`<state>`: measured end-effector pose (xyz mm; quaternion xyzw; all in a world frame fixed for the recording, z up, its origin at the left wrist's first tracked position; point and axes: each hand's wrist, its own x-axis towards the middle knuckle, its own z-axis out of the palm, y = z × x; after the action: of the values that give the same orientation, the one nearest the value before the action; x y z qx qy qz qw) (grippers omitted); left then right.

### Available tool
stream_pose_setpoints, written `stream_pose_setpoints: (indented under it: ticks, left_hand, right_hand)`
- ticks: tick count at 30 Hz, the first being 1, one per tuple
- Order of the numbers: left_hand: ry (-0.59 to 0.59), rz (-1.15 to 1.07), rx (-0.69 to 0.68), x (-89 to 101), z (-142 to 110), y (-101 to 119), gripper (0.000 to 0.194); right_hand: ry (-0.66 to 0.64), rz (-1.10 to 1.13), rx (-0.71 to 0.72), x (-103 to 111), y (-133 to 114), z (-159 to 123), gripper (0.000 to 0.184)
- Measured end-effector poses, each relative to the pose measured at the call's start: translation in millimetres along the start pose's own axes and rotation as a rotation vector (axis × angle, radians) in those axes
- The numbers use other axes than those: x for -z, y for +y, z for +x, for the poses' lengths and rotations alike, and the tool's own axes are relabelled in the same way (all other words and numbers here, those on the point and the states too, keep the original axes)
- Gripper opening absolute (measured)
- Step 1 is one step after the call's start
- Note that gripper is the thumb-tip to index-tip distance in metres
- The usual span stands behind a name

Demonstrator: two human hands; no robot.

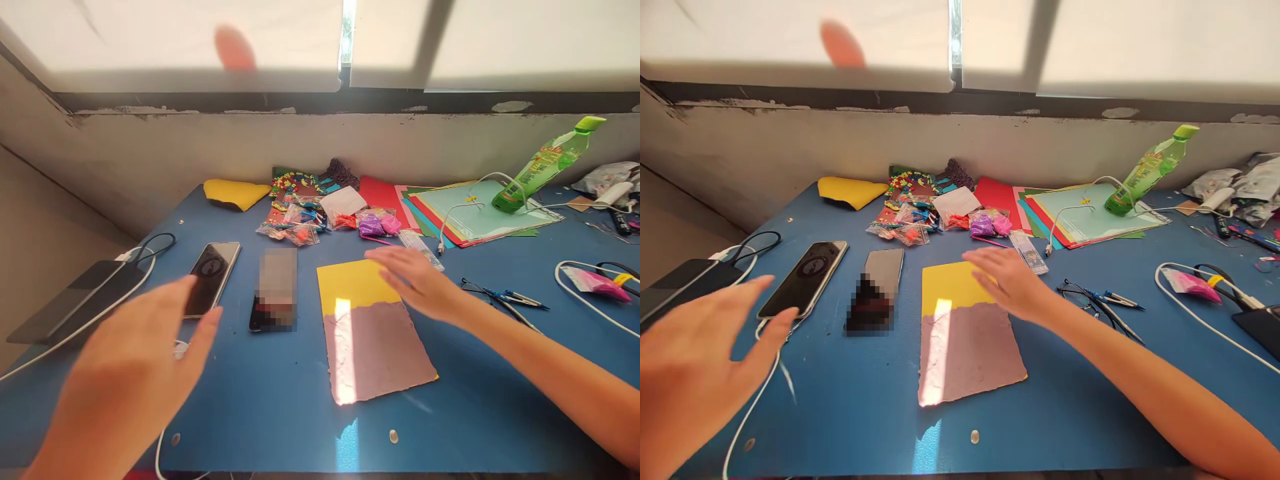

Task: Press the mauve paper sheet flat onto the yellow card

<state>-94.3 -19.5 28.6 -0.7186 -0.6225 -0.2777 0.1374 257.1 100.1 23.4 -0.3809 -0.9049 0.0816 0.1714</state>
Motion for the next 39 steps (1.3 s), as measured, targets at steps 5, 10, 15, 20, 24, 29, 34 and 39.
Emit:
stream_pose_setpoints:
  ticks: [5, 10, 15, 20, 24, 29, 34, 39]
  left_hand:
    - [-0.413, -0.24, -0.826, -19.4, 1.6, 76.6, 0.029]
    - [-0.507, -0.272, -1.034, -44.5, 1.7, 81.2, 0.033]
    - [-0.518, -0.385, -1.026, -48.6, 10.4, 64.7, 0.033]
    - [-0.58, -0.497, -1.005, -53.4, 15.1, 58.5, 0.033]
    - [-0.543, -0.478, -0.969, -54.9, 11.9, 57.8, 0.032]
    - [-0.526, -0.451, -0.966, -53.3, 10.3, 56.8, 0.032]
    - [-0.552, -0.462, -0.955, -51.3, 10.4, 55.9, 0.031]
    - [-0.648, -0.582, -0.859, -45.2, 19.9, 56.1, 0.031]
  right_hand:
    - [-0.156, -0.254, -0.456, 18.7, 49.5, 64.0, 0.051]
    - [-0.221, -0.294, -0.399, -2.2, 59.5, 88.6, 0.059]
    - [-0.111, -0.223, -0.431, -0.2, 68.1, 89.0, 0.056]
    - [-0.038, -0.158, -0.457, 16.7, 81.0, 82.2, 0.051]
    - [-0.181, -0.219, -0.446, 17.1, 87.7, 77.9, 0.064]
    - [-0.175, -0.282, -0.445, 9.0, 87.3, 79.2, 0.058]
    - [-0.131, -0.353, -0.511, 15.6, 87.7, 79.1, 0.041]
    - [0.04, -0.581, -0.496, 12.1, 87.4, 79.1, 0.047]
